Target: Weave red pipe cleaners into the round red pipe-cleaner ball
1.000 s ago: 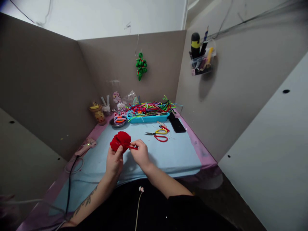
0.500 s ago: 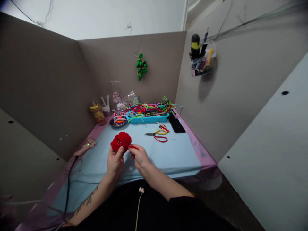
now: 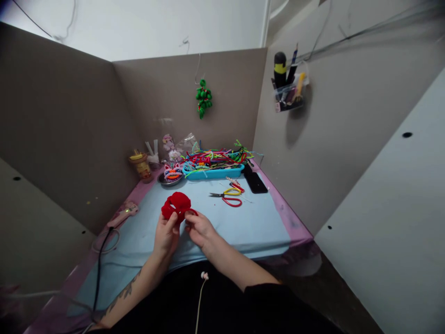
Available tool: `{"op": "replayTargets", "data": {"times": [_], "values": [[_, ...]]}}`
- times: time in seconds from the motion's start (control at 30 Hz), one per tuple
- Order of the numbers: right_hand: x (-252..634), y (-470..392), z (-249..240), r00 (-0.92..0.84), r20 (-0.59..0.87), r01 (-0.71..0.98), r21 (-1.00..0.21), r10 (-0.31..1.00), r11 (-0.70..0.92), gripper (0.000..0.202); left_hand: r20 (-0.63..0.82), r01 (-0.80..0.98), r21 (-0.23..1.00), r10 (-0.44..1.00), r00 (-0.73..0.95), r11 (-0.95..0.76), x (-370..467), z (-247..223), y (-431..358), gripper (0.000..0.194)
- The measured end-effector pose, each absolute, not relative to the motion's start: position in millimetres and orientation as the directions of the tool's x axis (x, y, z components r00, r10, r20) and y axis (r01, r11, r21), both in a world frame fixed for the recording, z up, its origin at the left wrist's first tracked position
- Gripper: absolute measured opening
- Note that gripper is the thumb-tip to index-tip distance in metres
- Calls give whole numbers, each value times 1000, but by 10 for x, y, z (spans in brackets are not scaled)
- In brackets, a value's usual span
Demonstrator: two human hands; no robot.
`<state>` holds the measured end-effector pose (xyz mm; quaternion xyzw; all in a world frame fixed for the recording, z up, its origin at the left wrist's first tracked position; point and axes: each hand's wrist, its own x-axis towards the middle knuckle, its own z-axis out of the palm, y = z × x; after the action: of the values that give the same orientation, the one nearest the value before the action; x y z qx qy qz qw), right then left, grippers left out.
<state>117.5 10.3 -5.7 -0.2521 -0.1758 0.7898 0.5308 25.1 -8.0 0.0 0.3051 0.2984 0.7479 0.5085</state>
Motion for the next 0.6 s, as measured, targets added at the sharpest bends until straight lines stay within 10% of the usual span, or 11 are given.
{"op": "replayTargets", "data": {"times": [0.37, 0.6], "values": [[1111, 172, -106, -148, -231, -726, -635, 962, -264, 33, 66, -575, 787, 956, -286, -226, 256, -145, -44, 49], [1200, 158, -164, 1, 19, -477, -879, 1000, 18, 32, 56, -447, 860, 917, -396, -246, 176, -157, -3, 53]]}}
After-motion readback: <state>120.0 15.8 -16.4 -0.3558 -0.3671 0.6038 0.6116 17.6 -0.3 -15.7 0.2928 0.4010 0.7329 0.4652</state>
